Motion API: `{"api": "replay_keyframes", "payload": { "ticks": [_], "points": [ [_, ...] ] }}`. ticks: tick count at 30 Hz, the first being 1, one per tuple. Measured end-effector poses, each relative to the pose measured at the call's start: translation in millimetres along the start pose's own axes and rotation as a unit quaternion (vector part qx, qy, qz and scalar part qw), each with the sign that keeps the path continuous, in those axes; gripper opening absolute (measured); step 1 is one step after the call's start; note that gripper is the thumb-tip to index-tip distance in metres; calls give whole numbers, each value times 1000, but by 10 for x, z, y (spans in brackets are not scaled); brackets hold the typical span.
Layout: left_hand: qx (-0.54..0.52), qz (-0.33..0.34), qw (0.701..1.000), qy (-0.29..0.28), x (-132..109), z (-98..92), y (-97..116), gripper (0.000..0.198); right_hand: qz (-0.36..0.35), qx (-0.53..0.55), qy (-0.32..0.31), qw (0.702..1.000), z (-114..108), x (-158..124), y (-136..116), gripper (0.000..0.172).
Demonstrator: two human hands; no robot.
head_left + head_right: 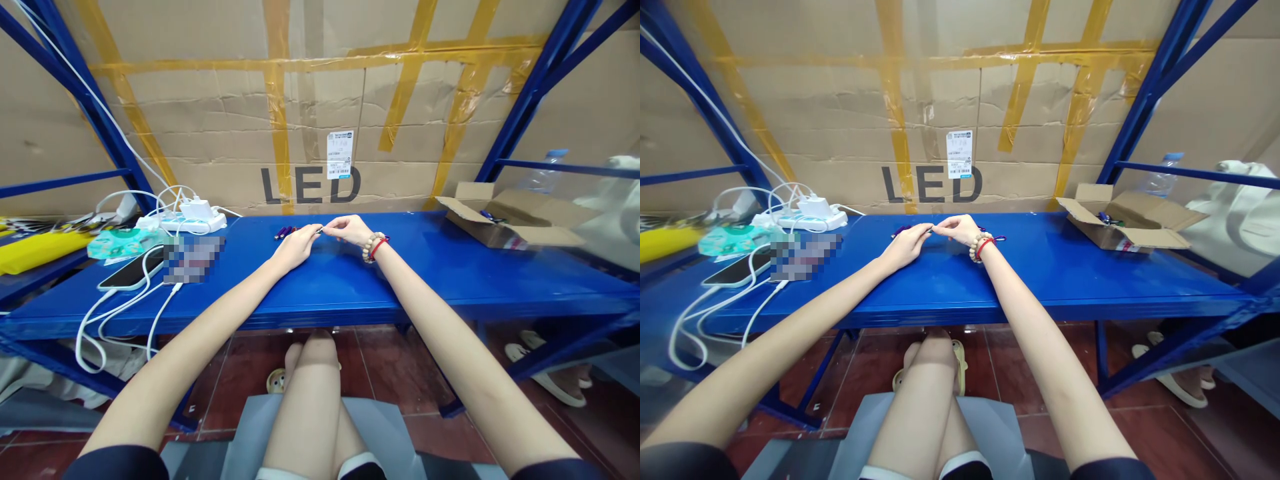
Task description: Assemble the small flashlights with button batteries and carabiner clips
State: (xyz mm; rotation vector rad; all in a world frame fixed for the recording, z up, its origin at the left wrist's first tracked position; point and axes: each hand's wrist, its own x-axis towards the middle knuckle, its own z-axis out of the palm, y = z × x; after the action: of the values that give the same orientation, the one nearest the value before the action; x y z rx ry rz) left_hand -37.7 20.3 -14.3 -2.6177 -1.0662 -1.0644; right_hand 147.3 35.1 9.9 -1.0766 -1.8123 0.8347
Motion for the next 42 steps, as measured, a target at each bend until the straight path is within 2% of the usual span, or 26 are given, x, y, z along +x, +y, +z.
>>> {"api": "replay_keyframes", "payload": {
  "ticks": [19,30,36,42],
  "points": [
    [22,-20,999,-42,-6,-71,82,28,-14,17,21,1000,27,-37,-76,46],
    [-29,-38,998,-50,-3,-65,40,27,-44,-16,32,998,66,-41,-28,49],
    [-7,-28,997,-66,0,-62,6,29,-20,-23,19,999,79,-57,-42,50],
    [-18,-15,999,-44,0,-70,21,29,34,-16,22,999,75,-46,-45,52]
  ]
}}
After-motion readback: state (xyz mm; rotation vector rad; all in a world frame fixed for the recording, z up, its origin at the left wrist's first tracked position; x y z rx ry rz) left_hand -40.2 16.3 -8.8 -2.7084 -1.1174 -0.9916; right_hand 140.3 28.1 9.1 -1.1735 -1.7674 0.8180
